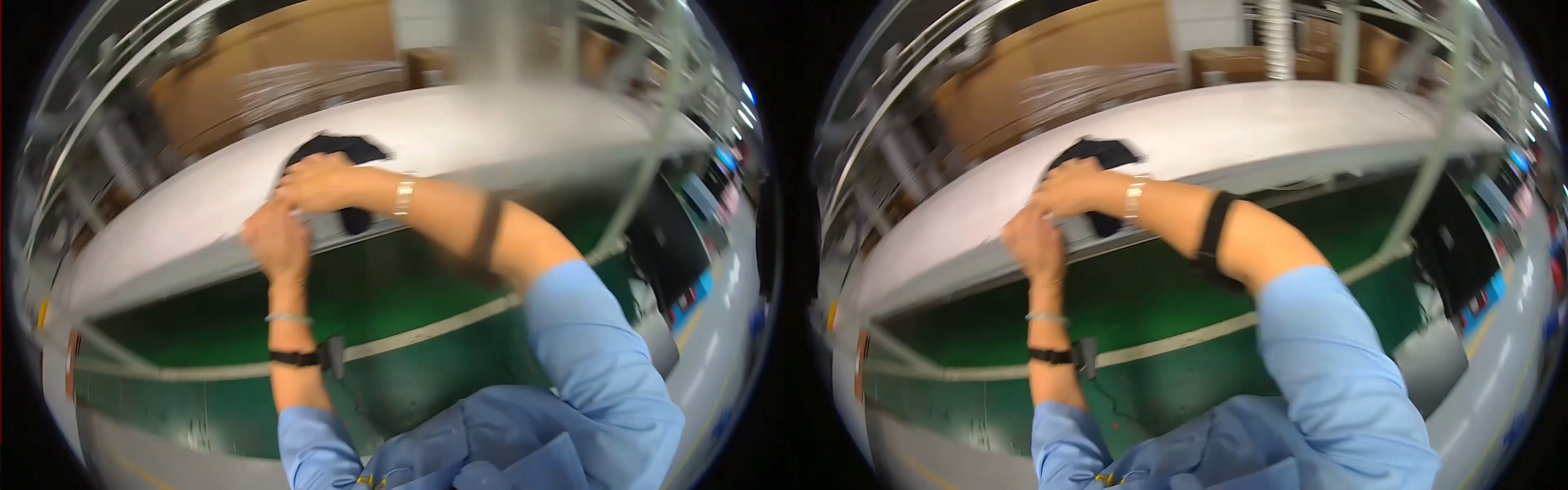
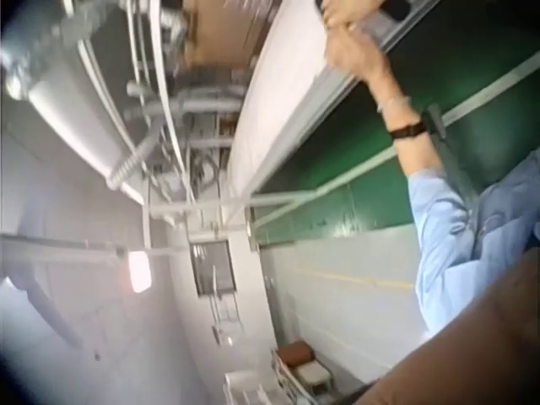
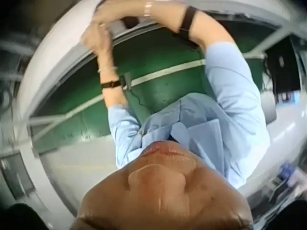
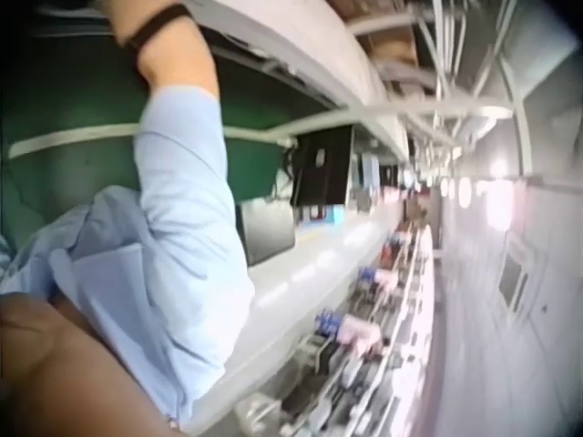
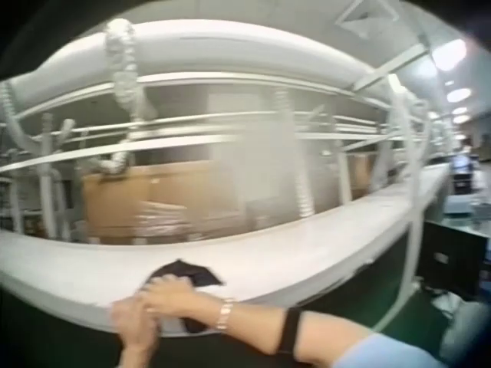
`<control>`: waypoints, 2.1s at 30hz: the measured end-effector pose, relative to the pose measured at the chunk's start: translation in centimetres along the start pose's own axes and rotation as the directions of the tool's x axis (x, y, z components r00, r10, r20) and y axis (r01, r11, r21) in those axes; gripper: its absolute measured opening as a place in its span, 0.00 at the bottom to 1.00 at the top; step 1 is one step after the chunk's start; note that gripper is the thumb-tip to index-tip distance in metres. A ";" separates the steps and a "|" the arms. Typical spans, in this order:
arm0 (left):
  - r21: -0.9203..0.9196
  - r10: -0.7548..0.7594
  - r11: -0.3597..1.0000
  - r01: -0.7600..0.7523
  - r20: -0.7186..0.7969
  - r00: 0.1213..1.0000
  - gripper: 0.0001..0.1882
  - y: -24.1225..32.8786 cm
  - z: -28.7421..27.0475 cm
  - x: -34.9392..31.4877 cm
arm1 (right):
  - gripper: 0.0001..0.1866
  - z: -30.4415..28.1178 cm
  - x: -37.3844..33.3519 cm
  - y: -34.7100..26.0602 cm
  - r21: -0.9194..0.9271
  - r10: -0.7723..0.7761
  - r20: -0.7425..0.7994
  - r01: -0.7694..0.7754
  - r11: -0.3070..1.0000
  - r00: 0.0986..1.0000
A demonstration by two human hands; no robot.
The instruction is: The person wipes down a long white shelf with a cloth, moving a yellow tray aside to reach the surface underneath. After walking to another section of the shelf, they wipe the surface again with the cloth before folding it.
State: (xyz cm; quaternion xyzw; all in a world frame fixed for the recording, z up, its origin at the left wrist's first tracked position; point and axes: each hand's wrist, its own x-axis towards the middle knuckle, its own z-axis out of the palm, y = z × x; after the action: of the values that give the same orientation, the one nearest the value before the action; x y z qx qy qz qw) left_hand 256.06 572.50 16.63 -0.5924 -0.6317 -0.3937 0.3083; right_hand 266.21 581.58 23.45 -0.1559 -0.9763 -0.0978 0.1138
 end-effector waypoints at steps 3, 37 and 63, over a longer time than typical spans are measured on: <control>0.169 0.270 0.959 -0.228 -0.298 0.916 0.12 -1.8 1.2 -0.9 | 0.18 1.1 -0.8 2.6 0.080 -0.066 -0.162 0.080 0.994 0.985; 0.155 0.274 0.951 -0.267 -0.028 0.961 0.12 23.8 8.7 2.8 | 0.15 -12.3 -40.8 40.8 0.450 0.589 -0.544 -0.385 0.806 0.598; 0.199 0.272 0.950 -0.241 -0.149 0.951 0.15 22.4 9.9 2.1 | 0.13 -10.6 -45.7 47.8 -0.291 0.856 -0.056 -0.828 0.479 0.514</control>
State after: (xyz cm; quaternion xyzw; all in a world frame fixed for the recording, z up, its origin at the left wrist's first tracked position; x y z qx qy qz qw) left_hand 278.77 581.86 16.44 -0.6029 -0.5521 -0.3424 0.4631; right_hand 326.15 610.82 29.42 -0.6335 -0.7534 -0.1589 0.0764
